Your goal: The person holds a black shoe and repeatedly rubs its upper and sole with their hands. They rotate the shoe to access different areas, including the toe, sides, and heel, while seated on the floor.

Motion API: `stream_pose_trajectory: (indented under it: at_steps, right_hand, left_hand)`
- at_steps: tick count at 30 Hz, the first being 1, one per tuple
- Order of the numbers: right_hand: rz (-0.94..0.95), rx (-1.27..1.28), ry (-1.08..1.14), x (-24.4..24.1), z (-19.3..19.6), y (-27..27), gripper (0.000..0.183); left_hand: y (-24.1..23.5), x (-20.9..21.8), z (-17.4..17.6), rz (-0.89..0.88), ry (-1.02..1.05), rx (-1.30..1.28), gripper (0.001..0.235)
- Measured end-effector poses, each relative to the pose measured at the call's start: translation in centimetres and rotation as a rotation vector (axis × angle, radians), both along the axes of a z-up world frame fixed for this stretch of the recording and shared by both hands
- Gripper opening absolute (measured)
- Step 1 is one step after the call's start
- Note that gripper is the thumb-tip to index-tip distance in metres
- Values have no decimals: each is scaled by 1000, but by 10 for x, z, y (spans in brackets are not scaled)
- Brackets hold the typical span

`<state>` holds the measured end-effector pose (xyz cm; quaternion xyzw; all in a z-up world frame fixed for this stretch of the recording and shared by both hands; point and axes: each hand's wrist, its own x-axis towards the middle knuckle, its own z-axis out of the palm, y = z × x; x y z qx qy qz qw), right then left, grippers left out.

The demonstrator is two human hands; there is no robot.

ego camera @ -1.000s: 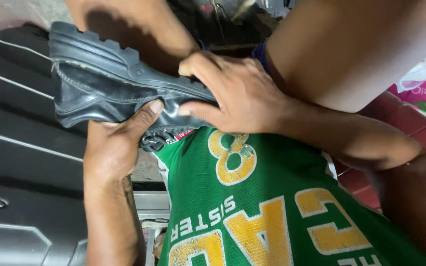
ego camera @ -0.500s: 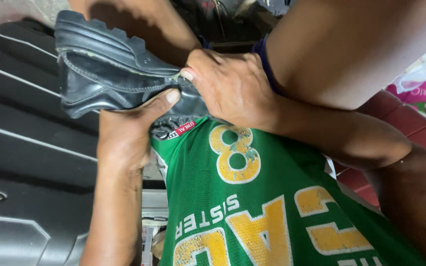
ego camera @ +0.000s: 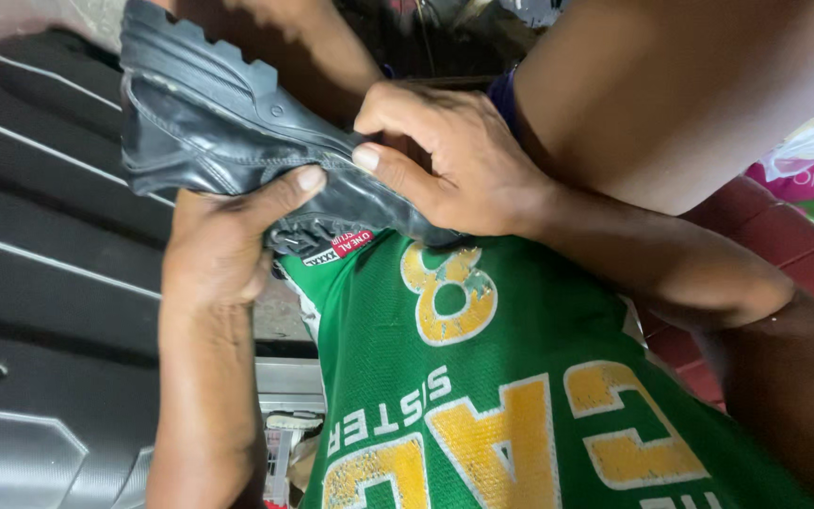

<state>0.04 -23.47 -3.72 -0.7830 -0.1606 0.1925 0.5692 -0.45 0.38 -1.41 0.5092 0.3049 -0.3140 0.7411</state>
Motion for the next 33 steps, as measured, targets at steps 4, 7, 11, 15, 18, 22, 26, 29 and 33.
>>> stream_pose_trajectory:
  at_steps: [4,7,11,15,18,22,26,29,33]
  right_hand:
    - [10,92,224,-3,-6,-6,15]
    - [5,197,310,3,-8,-5,15]
    - [8,246,414,2,-8,-4,20]
    - [5,193,476,7,-4,-3,27]
    - [-18,252,436,8,2,-2,24]
    - [-22,50,308,10,13,-3,34]
    - [31,-137,37,10,20,-2,39]
    - [55,-224,-159,8,22,-2,27]
    - [34,-313,-92,0,17,4,13]
  left_hand:
    - [10,-3,-4,-9,0,-56,38]
    - [11,1,-4,-8,-5,-33,40]
    - [8,7,-9,-75,-53,-17,37]
    - [6,15,-8,-77,-104,-35,45]
    - [8,17,-3,-164,-107,48,49]
    - [9,21,4,-285,-253,87,41]
    - [11,24,13,-498,-346,234,33]
    - [11,32,15,-633,-372,310,30]
    - [8,30,14,-677,-314,368,26]
